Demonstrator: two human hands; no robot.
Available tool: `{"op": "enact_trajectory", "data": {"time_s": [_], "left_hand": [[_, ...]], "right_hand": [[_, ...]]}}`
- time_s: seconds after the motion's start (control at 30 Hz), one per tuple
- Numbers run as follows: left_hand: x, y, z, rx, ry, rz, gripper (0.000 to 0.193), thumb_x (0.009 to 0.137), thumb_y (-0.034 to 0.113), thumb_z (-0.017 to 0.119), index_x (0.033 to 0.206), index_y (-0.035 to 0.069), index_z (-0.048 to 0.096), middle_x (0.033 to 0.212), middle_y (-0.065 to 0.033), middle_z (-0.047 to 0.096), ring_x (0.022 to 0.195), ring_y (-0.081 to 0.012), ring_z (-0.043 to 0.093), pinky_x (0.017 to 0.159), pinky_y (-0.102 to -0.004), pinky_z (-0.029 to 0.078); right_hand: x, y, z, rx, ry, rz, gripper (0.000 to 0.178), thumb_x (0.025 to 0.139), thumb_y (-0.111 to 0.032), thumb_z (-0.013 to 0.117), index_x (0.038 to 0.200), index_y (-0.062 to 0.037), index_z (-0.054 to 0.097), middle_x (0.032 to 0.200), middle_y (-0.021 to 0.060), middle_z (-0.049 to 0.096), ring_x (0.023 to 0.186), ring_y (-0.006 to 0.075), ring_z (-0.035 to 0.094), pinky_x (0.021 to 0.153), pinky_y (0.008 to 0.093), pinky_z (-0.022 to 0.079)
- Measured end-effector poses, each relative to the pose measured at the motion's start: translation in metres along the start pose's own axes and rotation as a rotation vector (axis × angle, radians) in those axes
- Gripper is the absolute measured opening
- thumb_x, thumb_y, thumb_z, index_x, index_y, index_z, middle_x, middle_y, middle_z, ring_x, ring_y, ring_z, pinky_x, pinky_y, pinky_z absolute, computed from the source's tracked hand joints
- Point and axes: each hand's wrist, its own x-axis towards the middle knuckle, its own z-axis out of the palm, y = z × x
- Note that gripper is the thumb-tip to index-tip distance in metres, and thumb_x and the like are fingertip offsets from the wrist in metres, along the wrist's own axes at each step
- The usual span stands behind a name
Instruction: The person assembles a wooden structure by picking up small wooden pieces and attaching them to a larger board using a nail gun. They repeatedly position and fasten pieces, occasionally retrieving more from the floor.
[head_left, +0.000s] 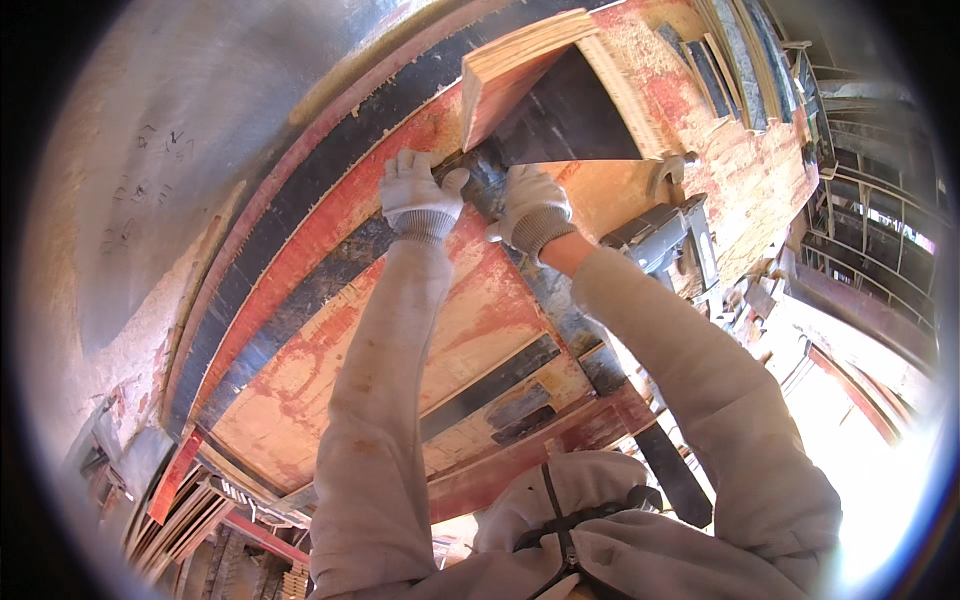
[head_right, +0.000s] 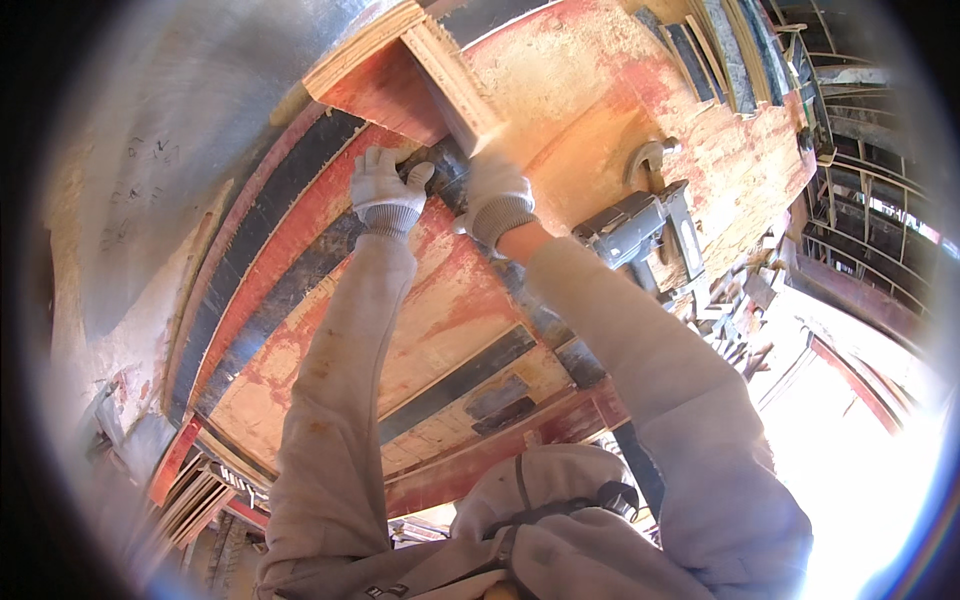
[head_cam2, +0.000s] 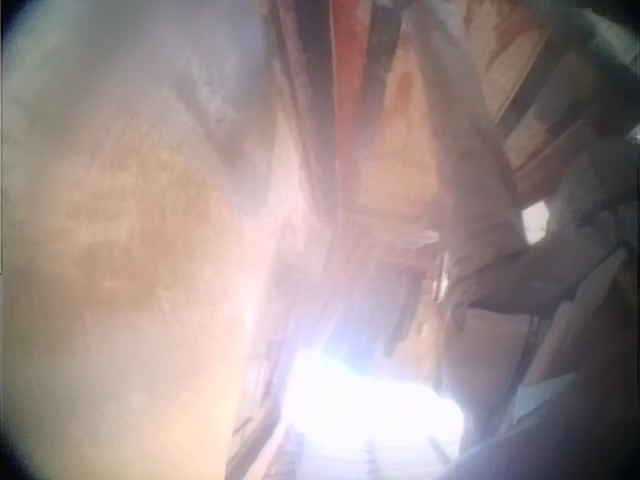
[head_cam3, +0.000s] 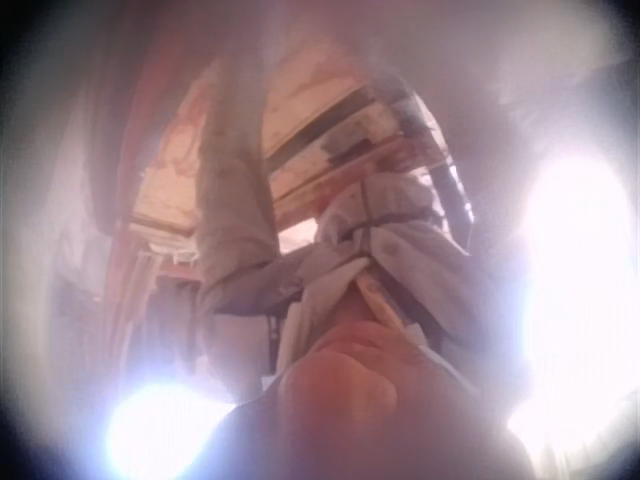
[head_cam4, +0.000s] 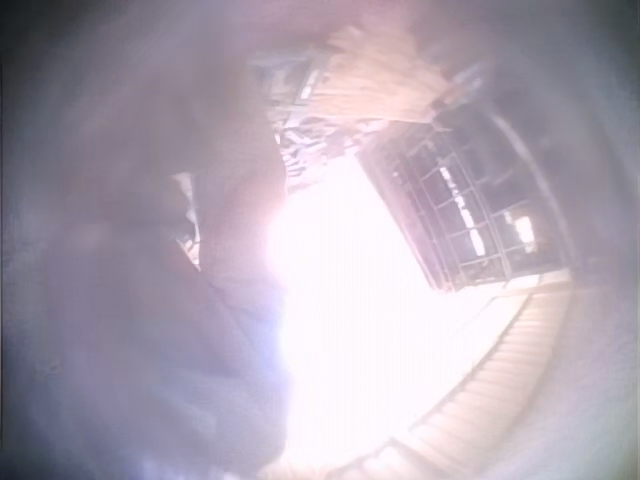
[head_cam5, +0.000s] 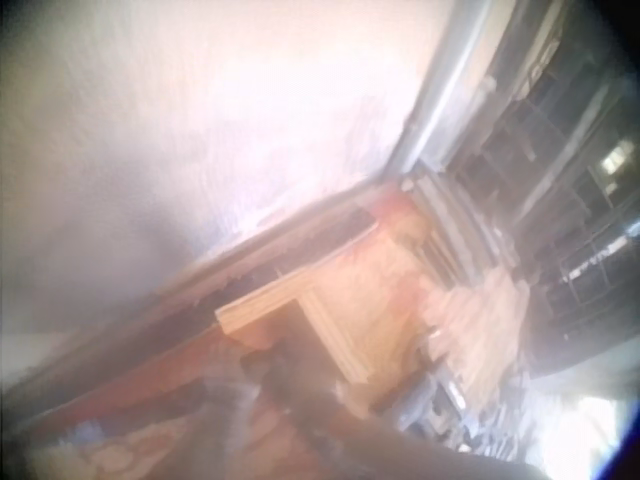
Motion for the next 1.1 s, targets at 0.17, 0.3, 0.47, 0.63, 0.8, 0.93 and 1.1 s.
{"op": "enact_trajectory", "data": {"time_s": [0.17,0.3,0.47,0.63,0.8,0.93,1.1], "left_hand": [[-0.001,0.000,0.003,0.044,-0.097,-0.100,0.035,0.076,0.040,0.086,0.095,0.014,0.071,0.105,-0.0080,0.067,0.100,-0.0339,0.063,0.085,-0.0498,0.051],[0.000,0.003,0.005,0.008,-0.049,-0.129,0.033,0.079,0.042,0.084,0.091,0.014,0.072,0.101,-0.0053,0.067,0.099,-0.0311,0.064,0.085,-0.0487,0.050],[0.004,0.007,0.000,0.020,-0.048,-0.132,0.033,0.080,0.039,0.085,0.088,0.013,0.067,0.094,-0.0077,0.066,0.092,-0.0334,0.064,0.079,-0.0478,0.054],[0.003,0.011,-0.004,0.050,-0.039,-0.148,0.031,0.080,0.039,0.084,0.086,0.014,0.068,0.094,-0.0073,0.066,0.093,-0.0331,0.064,0.080,-0.0486,0.053],[0.003,0.007,0.000,-0.007,-0.035,-0.157,0.030,0.080,0.039,0.083,0.084,0.014,0.068,0.094,-0.0075,0.067,0.094,-0.0344,0.063,0.081,-0.0498,0.052],[0.003,0.005,0.003,0.062,0.016,-0.125,0.027,0.080,0.037,0.083,0.087,0.015,0.069,0.093,-0.0064,0.067,0.092,-0.0339,0.063,0.079,-0.0493,0.052],[0.001,0.006,0.003,-0.040,-0.039,-0.117,0.023,0.082,0.036,0.082,0.093,0.018,0.074,0.095,-0.0056,0.066,0.095,-0.0325,0.063,0.081,-0.0488,0.051]], "right_hand": [[-0.068,0.049,-0.007,0.270,0.191,-0.123,0.073,0.084,-0.041,0.084,0.133,0.0011,0.049,0.118,0.0200,0.063,0.113,0.0355,0.064,0.096,0.0469,0.054],[-0.141,0.141,0.011,0.200,0.281,0.167,0.068,0.090,-0.024,0.078,0.141,0.0034,0.043,0.124,0.0255,0.056,0.120,0.0369,0.057,0.105,0.0473,0.049],[-0.117,0.215,0.077,0.077,0.065,0.527,0.107,0.087,-0.034,0.080,0.164,-0.0012,0.013,0.146,0.0329,0.051,0.131,0.0407,0.058,0.107,0.0450,0.051],[-0.088,0.262,0.118,0.320,0.181,0.572,0.107,0.076,-0.043,0.086,0.157,-0.0042,0.029,0.127,0.0264,0.069,0.119,0.0429,0.067,0.099,0.0478,0.055],[-0.129,0.290,0.101,0.905,0.283,0.437,0.061,0.082,-0.006,0.081,0.136,-0.0041,0.053,0.114,0.0128,0.066,0.093,0.0256,0.068,0.067,0.0354,0.056],[-0.178,0.261,0.046,0.765,0.214,-0.073,0.029,0.092,-0.016,0.072,0.119,-0.0106,0.064,0.098,0.0114,0.065,0.078,0.0207,0.065,0.063,0.0382,0.054],[-0.176,0.158,-0.006,0.038,-0.008,-0.531,0.049,0.093,-0.034,0.072,0.136,-0.0137,0.059,0.134,0.0188,0.062,0.108,0.0309,0.071,0.088,0.0429,0.059]]}}
